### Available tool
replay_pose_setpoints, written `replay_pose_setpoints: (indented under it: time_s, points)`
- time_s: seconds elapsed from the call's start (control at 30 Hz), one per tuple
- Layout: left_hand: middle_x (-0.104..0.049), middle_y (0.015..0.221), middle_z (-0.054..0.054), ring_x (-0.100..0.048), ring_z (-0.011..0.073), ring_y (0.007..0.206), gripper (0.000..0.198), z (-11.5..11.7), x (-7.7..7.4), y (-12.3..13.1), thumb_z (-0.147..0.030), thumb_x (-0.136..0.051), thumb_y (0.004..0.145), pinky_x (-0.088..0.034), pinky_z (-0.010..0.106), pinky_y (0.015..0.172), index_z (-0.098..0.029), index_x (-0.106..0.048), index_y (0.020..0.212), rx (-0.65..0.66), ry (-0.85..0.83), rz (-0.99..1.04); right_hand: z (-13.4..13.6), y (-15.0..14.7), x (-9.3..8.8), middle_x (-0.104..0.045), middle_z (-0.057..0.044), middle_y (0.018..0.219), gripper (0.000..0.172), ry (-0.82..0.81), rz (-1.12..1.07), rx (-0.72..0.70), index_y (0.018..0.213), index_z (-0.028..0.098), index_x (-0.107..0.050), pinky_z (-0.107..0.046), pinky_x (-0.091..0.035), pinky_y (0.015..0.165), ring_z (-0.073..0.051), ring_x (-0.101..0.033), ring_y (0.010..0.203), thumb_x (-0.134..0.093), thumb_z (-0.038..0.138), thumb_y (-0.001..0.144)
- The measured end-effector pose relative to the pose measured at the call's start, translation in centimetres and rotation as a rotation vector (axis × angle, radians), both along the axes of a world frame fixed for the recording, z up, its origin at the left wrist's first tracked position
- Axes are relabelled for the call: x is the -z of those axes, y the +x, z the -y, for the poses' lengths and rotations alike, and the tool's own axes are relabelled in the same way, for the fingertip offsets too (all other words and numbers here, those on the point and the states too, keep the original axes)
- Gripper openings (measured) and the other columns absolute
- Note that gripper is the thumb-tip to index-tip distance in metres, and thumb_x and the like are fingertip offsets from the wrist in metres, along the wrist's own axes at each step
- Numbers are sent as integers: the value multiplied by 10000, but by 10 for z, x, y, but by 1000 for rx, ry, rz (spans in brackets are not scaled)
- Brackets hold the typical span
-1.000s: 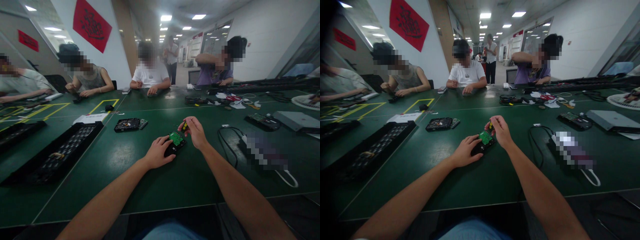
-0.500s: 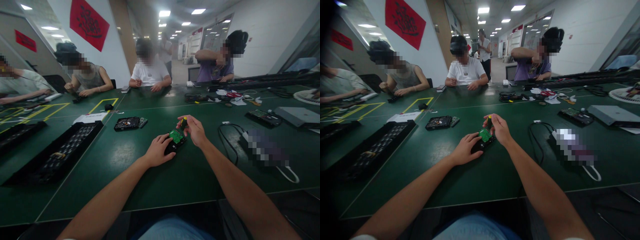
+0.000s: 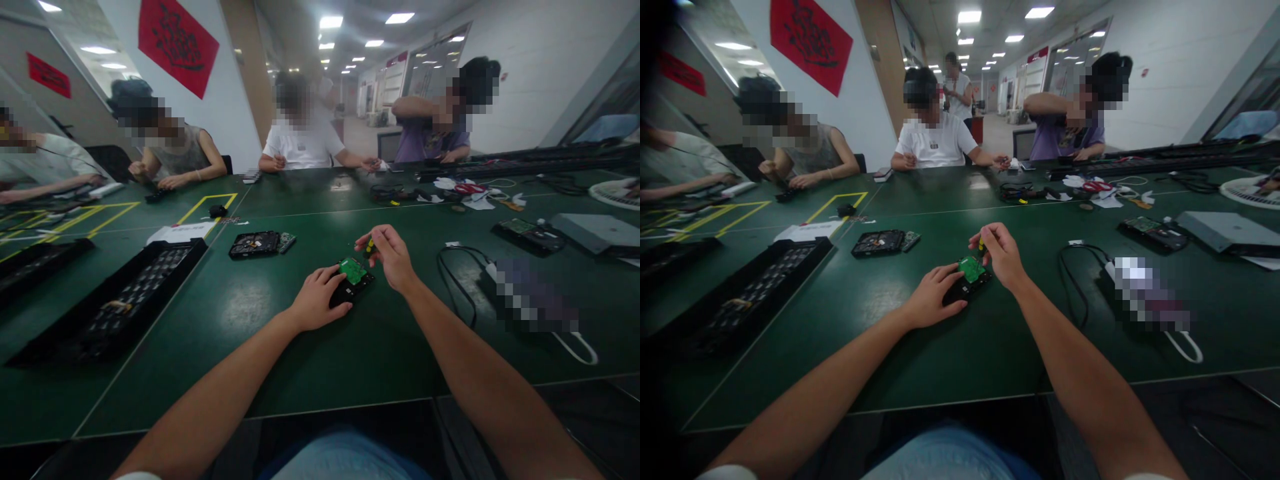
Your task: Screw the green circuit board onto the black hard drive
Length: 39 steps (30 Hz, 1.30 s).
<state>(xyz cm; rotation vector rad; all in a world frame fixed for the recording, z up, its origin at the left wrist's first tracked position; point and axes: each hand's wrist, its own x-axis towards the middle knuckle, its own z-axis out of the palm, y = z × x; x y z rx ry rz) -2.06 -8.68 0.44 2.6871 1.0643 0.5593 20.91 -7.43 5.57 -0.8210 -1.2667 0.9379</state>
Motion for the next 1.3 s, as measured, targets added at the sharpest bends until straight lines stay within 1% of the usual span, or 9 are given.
replay_pose_setpoints:
  time_s: [0.2,0.37,0.47,0.63,0.73,0.9,1.03,1.2,1.3]
  points:
    - [-445,1607,159,-425,383,1454,745,0,1,0,-576,-682,907,-382,580,1196,-204,-507,1528,0,6,-4,-1,2,1,-699,-44,932,365,6,8,-31,1084,245,-700,-179,-376,392,-162,-701,793,-635,587,970]
    - [-448,1602,161,-424,387,1453,739,0,0,0,-572,-685,908,-389,588,1188,-210,-508,1527,0,3,-3,1,-1,0,-732,-53,969,364,-6,-38,-74,1089,244,-679,-214,-498,485,-195,-732,866,-634,585,970]
    - [-450,1600,158,-426,387,1452,738,0,0,0,-569,-687,907,-385,592,1190,-216,-505,1529,3,4,0,-1,0,1,-746,-64,977,389,6,-32,-72,1063,236,-682,-226,-512,510,-198,-739,865,-590,606,988]
    - [-458,1592,164,-431,387,1447,730,1,-1,0,-570,-683,909,-390,592,1186,-207,-513,1519,1,2,-4,-2,1,4,-716,-37,874,400,15,26,-5,977,236,-695,-199,-449,468,-153,-696,752,-593,623,984]
    - [-456,1594,171,-432,387,1448,726,2,-2,0,-570,-677,913,-390,590,1188,-193,-520,1513,5,1,-4,0,-1,2,-702,-26,847,376,29,89,17,1012,236,-718,-201,-441,453,-127,-650,673,-629,599,973]
    - [-456,1594,168,-429,392,1450,732,2,-2,0,-568,-691,903,-383,593,1192,-206,-520,1516,-1,-4,4,3,-4,-4,-728,-31,896,347,13,0,-30,1030,241,-641,-184,-400,402,-166,-723,770,-730,556,917]
    - [-458,1594,160,-428,386,1452,726,1,-2,0,-570,-687,905,-379,587,1197,-215,-518,1515,4,-9,3,2,-3,-3,-750,-59,959,341,-23,-41,-67,1019,226,-660,-186,-431,426,-189,-747,841,-647,563,968]
    - [-446,1607,155,-423,384,1457,731,1,-1,0,-565,-689,903,-376,592,1197,-227,-504,1524,2,-3,1,0,1,-2,-755,-95,1071,412,-13,-15,-16,1055,217,-739,-179,-351,386,-186,-738,861,-589,595,984]
    - [-448,1603,162,-418,384,1459,733,1,-1,0,-569,-685,905,-377,588,1198,-211,-509,1521,6,-6,-4,-1,0,-2,-745,-77,990,405,-7,9,30,1031,222,-745,-186,-350,388,-163,-704,787,-651,607,947]
